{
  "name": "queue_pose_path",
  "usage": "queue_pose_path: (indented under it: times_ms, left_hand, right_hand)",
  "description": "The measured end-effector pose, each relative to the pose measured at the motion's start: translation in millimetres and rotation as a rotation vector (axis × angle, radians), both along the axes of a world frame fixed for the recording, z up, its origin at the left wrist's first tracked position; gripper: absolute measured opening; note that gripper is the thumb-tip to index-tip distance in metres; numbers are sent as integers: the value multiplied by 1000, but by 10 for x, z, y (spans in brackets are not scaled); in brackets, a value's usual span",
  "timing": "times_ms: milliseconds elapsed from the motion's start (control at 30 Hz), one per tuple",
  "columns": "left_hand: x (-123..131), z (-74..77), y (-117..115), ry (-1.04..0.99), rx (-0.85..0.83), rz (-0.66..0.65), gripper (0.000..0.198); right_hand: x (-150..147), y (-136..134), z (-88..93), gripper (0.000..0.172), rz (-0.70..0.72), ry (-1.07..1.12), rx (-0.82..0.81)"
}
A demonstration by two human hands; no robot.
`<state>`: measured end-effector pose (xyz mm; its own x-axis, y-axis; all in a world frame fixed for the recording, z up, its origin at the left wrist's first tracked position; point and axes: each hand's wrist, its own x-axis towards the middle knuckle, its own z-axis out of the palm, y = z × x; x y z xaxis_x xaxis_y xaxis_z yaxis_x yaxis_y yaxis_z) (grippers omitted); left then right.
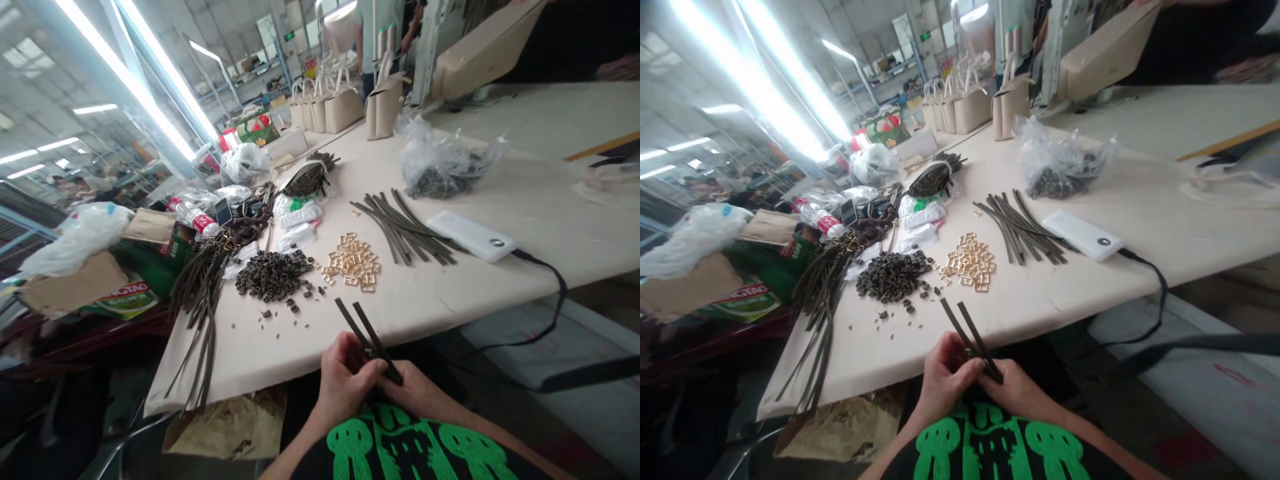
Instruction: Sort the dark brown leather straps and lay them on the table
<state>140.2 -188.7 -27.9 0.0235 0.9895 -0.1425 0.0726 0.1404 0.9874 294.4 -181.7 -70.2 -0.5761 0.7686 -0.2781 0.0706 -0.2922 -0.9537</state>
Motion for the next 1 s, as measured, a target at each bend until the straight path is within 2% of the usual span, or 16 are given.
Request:
queue_pose_path:
  times_ms: [100, 233, 333, 533, 667, 800, 900, 1000]
  left_hand:
    - [3, 36, 2, 48, 38, -5, 26]
    - [-33, 64, -10, 120, 23, 11, 16]
    - [-65, 35, -23, 43, -46, 4, 23]
    - [-57, -67, -25, -192, -190, 26, 40]
    - [-69, -85, -31, -155, -112, 42, 31]
    - [-124, -31, -63, 10, -17, -54, 24]
    - [-157, 22, -80, -3, 115, -143, 32]
    - [-169, 60, -79, -123, 206, -219, 44]
  right_hand:
    - [-20, 7, -9, 65, -19, 21, 19]
    - [-39, 8, 18, 60, -44, 45, 14]
    - [-45, 4, 35, 55, -63, 61, -20]
    - [-32, -19, 11, 51, 8, 142, -113]
    - [30, -35, -35, 64, 32, 244, -158]
    - [63, -45, -75, 67, 67, 258, -171]
    - [29, -39, -93, 62, 14, 202, -160]
    - [-13, -25, -62, 59, -55, 186, -173]
